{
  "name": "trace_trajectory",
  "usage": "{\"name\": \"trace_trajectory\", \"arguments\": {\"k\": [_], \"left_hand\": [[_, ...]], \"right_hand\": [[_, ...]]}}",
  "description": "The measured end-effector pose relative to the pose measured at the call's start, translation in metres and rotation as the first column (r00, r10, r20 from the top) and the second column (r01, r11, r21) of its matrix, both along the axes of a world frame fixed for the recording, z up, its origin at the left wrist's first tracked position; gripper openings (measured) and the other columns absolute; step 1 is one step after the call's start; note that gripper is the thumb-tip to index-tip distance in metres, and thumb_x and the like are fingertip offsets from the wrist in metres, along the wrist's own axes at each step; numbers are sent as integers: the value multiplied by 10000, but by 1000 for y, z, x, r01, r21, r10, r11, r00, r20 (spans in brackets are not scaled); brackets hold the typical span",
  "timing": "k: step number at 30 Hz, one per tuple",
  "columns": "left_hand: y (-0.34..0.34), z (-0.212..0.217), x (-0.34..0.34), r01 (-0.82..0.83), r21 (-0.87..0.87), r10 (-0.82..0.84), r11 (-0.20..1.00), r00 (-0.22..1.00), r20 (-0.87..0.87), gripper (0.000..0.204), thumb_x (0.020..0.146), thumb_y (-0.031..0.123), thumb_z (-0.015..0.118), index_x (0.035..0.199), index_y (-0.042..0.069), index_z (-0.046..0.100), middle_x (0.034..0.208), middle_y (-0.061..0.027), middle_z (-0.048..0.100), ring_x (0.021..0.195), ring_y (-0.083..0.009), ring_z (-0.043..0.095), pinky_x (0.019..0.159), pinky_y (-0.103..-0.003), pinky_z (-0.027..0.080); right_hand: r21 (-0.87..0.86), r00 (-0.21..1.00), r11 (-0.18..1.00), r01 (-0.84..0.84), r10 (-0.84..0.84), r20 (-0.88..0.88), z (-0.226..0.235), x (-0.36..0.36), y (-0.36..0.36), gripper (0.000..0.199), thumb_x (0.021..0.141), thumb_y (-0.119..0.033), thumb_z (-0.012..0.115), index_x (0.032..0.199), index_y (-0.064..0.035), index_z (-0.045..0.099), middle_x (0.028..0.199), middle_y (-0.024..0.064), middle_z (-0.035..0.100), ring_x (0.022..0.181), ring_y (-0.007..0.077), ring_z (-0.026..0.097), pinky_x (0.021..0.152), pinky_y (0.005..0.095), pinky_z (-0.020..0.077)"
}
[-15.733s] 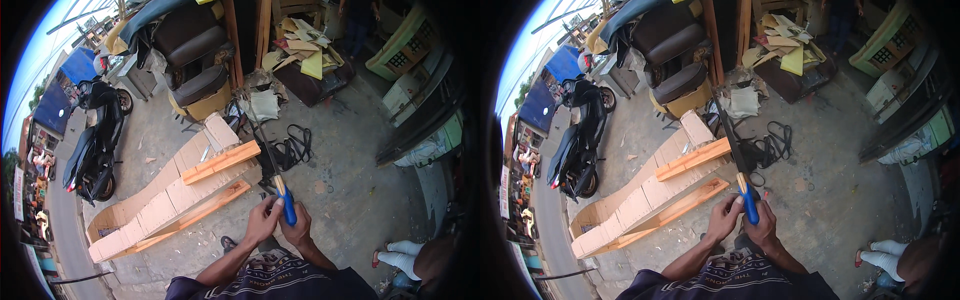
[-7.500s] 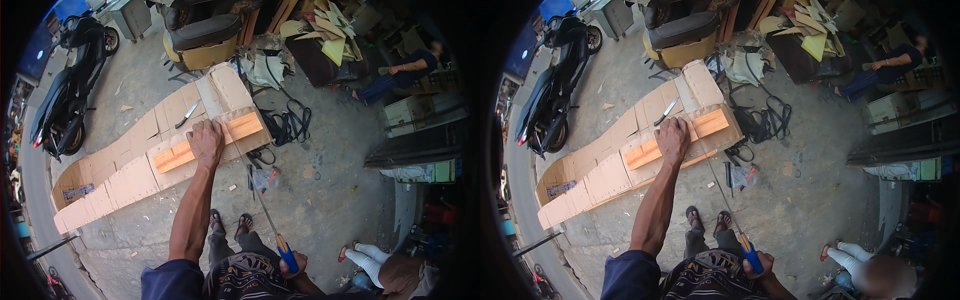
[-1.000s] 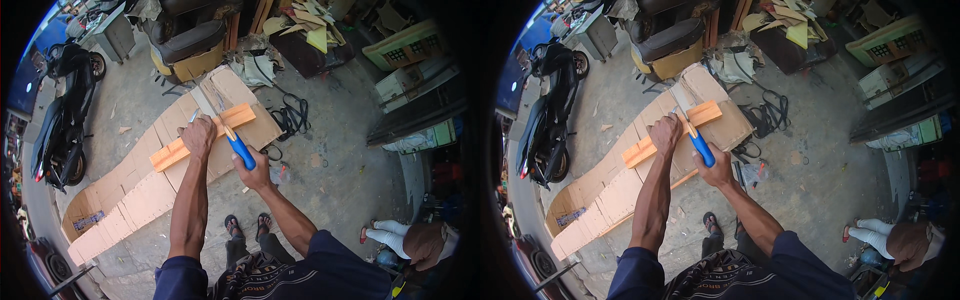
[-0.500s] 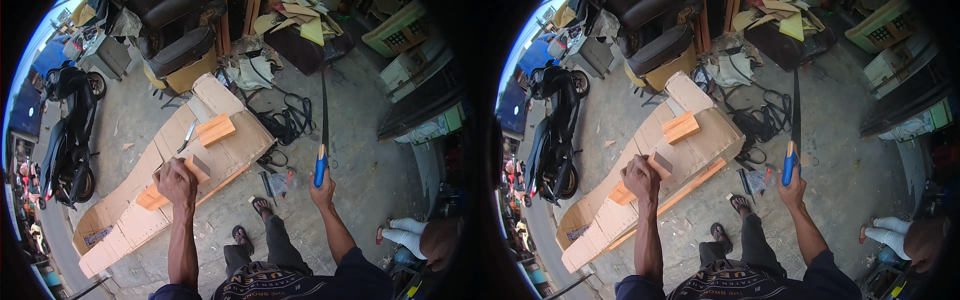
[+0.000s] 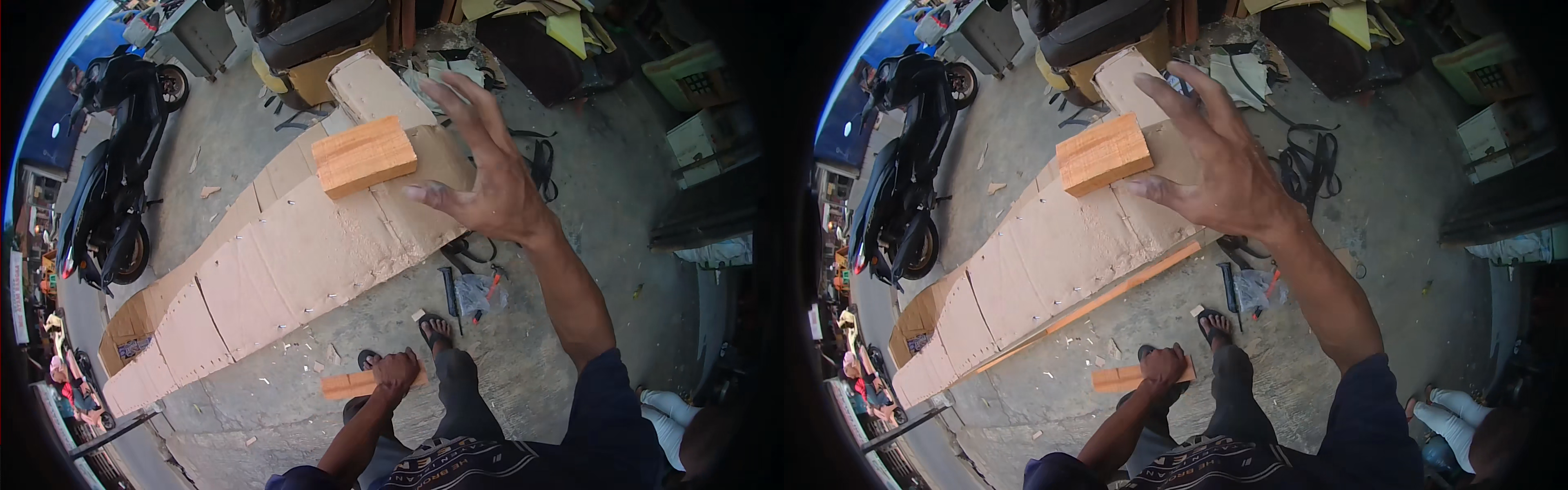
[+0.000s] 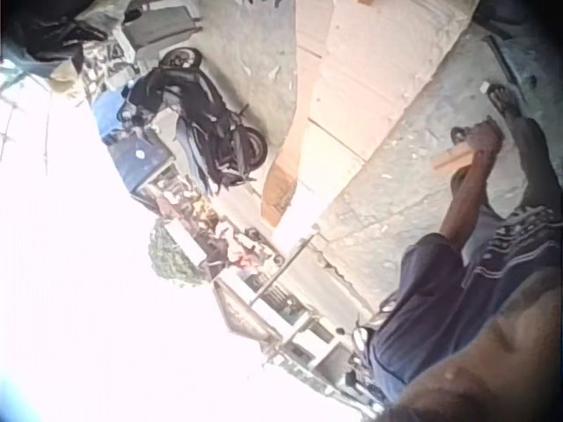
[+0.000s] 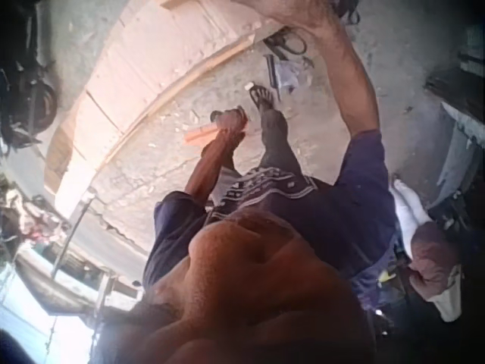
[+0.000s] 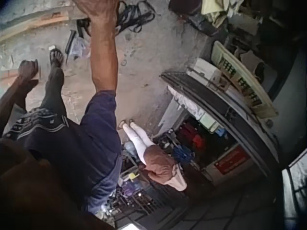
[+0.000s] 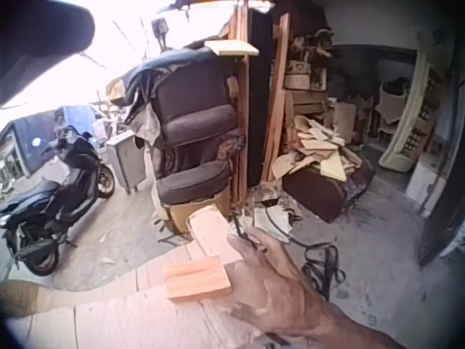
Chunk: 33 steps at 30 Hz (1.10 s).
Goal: The person assembles a wooden frame by positioning a wood block and driving nails into it using a hammer. They also use a saw to cut a piece of wood and pick up nails from a plastic bag on the ground.
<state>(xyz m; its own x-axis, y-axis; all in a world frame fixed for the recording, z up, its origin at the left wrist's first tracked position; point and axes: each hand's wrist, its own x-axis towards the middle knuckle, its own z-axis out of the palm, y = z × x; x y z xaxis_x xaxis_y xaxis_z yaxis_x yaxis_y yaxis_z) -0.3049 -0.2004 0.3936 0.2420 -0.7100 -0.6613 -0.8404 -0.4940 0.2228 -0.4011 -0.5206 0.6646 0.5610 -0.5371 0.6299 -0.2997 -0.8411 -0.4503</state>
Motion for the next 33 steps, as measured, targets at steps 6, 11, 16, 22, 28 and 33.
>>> {"name": "trace_trajectory", "arguments": {"k": [6,11,16,22,28,33], "left_hand": [[-42,-196,25,185,-85,-184,979,983,22,498,1022,334,364,870,84,768,907,-179,750,896,-325,730,1026,-501,357],[-66,-318,51,114,-177,-113,978,993,15,449,1005,326,396,905,83,759,981,-192,744,952,-317,717,993,-500,390],[-114,-338,24,-334,-571,-71,750,818,-571,407,993,364,549,1171,23,682,1161,-217,694,1070,-353,665,925,-495,484],[-141,-369,5,-757,136,116,639,-80,-990,463,1027,306,562,1403,55,462,1167,-94,624,1021,-217,629,851,-383,537],[-190,-404,63,-924,-124,154,361,191,-969,474,973,234,600,1369,16,459,1242,-152,595,1055,-277,619,923,-423,501],[-237,-412,27,-855,-429,161,292,486,-859,511,921,201,645,1312,-63,448,1221,-240,593,1081,-366,609,962,-453,465]], "right_hand": [[-210,970,977,31,-80,-230,-14,53,0,795,772,-497,814,1387,-69,548,1240,185,602,1185,348,568,1030,432,467],[91,766,976,197,-211,607,-164,-56,73,661,948,-395,623,1386,70,457,1193,150,615,1034,203,612,898,350,494],[754,707,582,303,-668,232,-444,-103,169,597,949,-320,652,1392,42,482,1197,137,594,1085,212,585,903,343,482],[663,947,683,308,-284,-148,-589,-48,173,660,888,-309,740,1415,-2,489,1301,217,588,1175,327,590,968,413,477],[751,896,493,439,-308,-321,-596,-116,193,492,901,-303,720,1287,-14,622,1101,165,703,926,252,711,828,368,557],[651,811,515,557,-169,-559,-627,-149,211,412,896,-259,701,1213,1,659,999,195,720,923,309,712,845,388,549]]}}
